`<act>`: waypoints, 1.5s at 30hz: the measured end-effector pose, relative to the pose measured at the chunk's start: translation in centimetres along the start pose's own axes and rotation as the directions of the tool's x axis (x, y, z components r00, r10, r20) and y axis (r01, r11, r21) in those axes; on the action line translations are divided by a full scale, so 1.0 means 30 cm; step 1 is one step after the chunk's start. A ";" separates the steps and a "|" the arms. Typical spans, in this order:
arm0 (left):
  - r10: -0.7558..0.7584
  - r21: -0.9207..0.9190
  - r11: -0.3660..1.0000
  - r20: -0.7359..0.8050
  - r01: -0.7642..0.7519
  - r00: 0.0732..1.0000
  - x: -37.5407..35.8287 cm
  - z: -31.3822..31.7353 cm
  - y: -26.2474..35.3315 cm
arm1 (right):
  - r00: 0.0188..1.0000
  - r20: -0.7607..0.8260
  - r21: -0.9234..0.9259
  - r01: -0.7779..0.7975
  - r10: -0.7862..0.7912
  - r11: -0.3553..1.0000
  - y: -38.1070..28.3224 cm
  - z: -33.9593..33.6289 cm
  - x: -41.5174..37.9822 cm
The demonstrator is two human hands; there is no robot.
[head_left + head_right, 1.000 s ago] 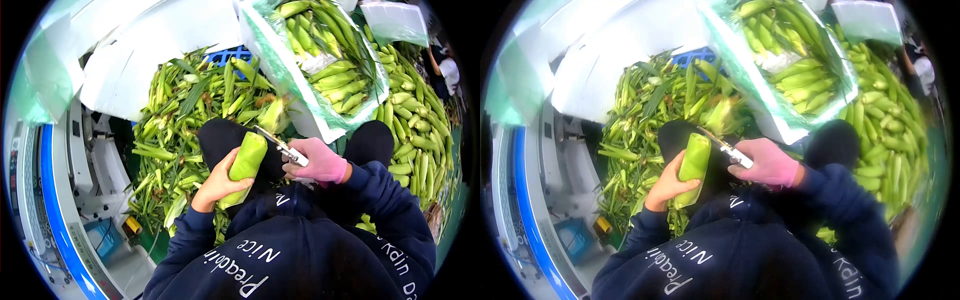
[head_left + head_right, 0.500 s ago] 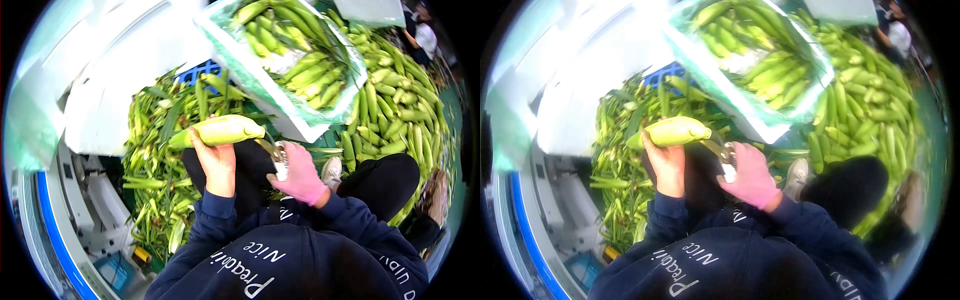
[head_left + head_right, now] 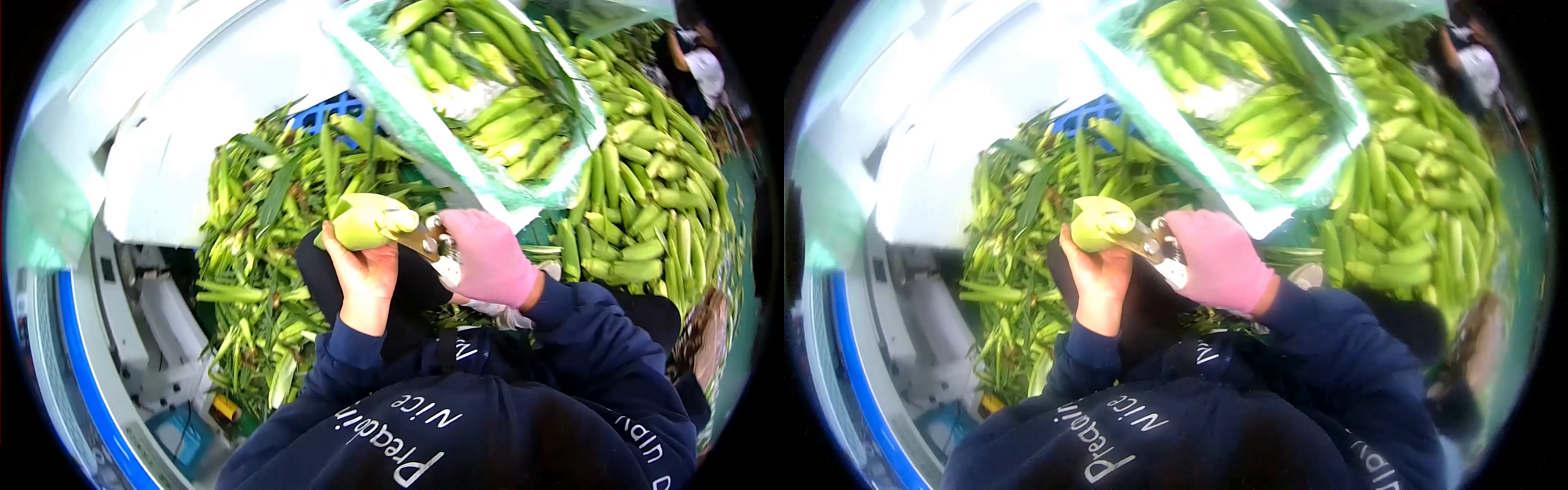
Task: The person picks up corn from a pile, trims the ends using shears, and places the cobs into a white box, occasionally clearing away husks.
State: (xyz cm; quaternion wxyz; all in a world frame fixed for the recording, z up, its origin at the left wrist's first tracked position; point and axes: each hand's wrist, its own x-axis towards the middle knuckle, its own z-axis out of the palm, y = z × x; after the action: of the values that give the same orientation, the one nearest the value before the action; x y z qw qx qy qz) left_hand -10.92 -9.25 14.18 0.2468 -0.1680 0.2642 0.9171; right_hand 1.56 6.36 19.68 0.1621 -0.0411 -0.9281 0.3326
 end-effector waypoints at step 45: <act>-0.968 0.658 0.073 0.227 -0.750 0.105 -0.042 0.148 -0.385 | 0.887 0.121 0.526 -0.438 0.445 0.730 0.178 -0.287 -0.532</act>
State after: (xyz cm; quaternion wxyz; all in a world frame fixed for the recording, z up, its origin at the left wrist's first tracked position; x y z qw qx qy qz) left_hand -4.42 1.34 13.67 0.5142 0.6593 0.5088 0.2052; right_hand 19.30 12.76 18.20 0.0895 -0.2152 -0.7588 0.6082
